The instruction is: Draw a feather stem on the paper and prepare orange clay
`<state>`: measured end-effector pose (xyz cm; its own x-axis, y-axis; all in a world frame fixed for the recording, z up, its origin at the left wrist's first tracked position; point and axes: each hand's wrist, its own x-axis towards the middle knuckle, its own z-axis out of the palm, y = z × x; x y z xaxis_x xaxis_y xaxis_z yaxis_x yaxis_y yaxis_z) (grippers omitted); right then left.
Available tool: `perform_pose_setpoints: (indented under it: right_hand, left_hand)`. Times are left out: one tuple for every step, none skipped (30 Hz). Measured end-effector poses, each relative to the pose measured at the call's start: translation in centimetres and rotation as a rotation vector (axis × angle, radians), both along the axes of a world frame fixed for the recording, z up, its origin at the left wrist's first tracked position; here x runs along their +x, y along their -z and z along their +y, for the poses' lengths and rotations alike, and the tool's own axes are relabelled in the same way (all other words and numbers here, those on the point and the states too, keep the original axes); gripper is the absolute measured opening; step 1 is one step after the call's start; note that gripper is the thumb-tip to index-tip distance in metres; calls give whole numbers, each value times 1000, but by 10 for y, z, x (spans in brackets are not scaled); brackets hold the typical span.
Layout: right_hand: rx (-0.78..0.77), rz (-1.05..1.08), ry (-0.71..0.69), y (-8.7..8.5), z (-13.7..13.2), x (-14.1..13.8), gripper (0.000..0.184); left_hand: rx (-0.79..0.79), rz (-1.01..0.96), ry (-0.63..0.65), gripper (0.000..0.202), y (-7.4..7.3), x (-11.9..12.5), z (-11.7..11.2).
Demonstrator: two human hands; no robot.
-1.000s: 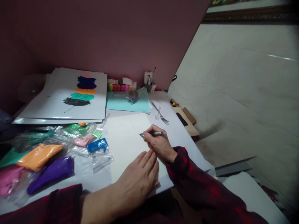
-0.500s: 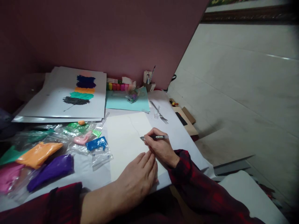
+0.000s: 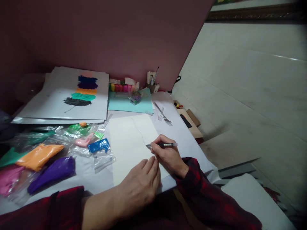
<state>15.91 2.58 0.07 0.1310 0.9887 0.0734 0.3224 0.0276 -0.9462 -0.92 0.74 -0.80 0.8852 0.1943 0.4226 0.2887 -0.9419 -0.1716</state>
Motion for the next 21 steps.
perform_pose_setpoints:
  right_hand:
    - [-5,-3,3,0,-1,0,17]
    - [-8,-4,5,0,-2,0,18]
    - [-13,-5,5,-1,-4,0,18]
    - [-17,-6,5,-1,-5,0,18]
    - [-22,-6,3,-2,-6,0,18]
    - [-27,-7,0,-3,-8,0,18]
    - [-31,-10,-5,-3,-9,1,18]
    - [-32,-13,-11,-4,-10,1,18]
    - [-32,-16,-16,-5,-11,1,18]
    - [-31,-18,-19,-5,-12,1,18]
    - [-29,-20,-20,-5,-12,1,18]
    - [-28,-18,-20,-5,-13,1,18]
    - [-29,-15,-19,-5,-14,1,18]
    - [-31,-12,-18,-5,-14,1,18]
    - [-35,-8,-17,-5,-15,0,18]
    - [-40,-5,-17,-5,-15,0,18]
    - [-47,-1,-18,-5,-16,0,18]
    - [-55,1,-19,-5,-17,-1,18]
    - [-62,1,-20,-6,-18,-1,18]
    - [-68,-2,-21,-6,-19,-1,18]
    - [-71,-7,-23,-7,-21,-1,18]
  left_hand:
    - [3,3,13,32,-3,-1,-1]
    - [7,9,25,32,-5,-2,-1]
    - [10,13,33,31,-7,-3,-2]
    - [12,20,41,31,-8,-3,-2]
    - [14,22,44,31,-9,-4,-2]
    - [15,24,44,31,-9,-4,-2]
    - [14,24,46,31,-9,-4,-2]
    - [13,25,47,31,-8,-3,-2]
    - [13,21,50,30,-8,-3,-2]
    - [15,17,52,30,-7,-3,-2]
    - [20,5,55,30,-6,-2,-3]
    - [25,-11,59,29,-6,-2,-4]
    - [27,-29,65,28,-6,-2,-4]
    - [27,-46,74,27,-6,-2,-5]
    - [25,-59,84,26,-6,-3,-6]
    - [21,-67,93,25,-6,-3,-7]
    - [17,-72,98,24,-6,-3,-7]
    - [13,-71,98,23,-5,-3,-8]
    - [12,-75,97,22,-5,-3,-8]
    - [10,-78,93,21,-5,-3,-8]
    - [10,-86,89,20,-5,-3,-8]
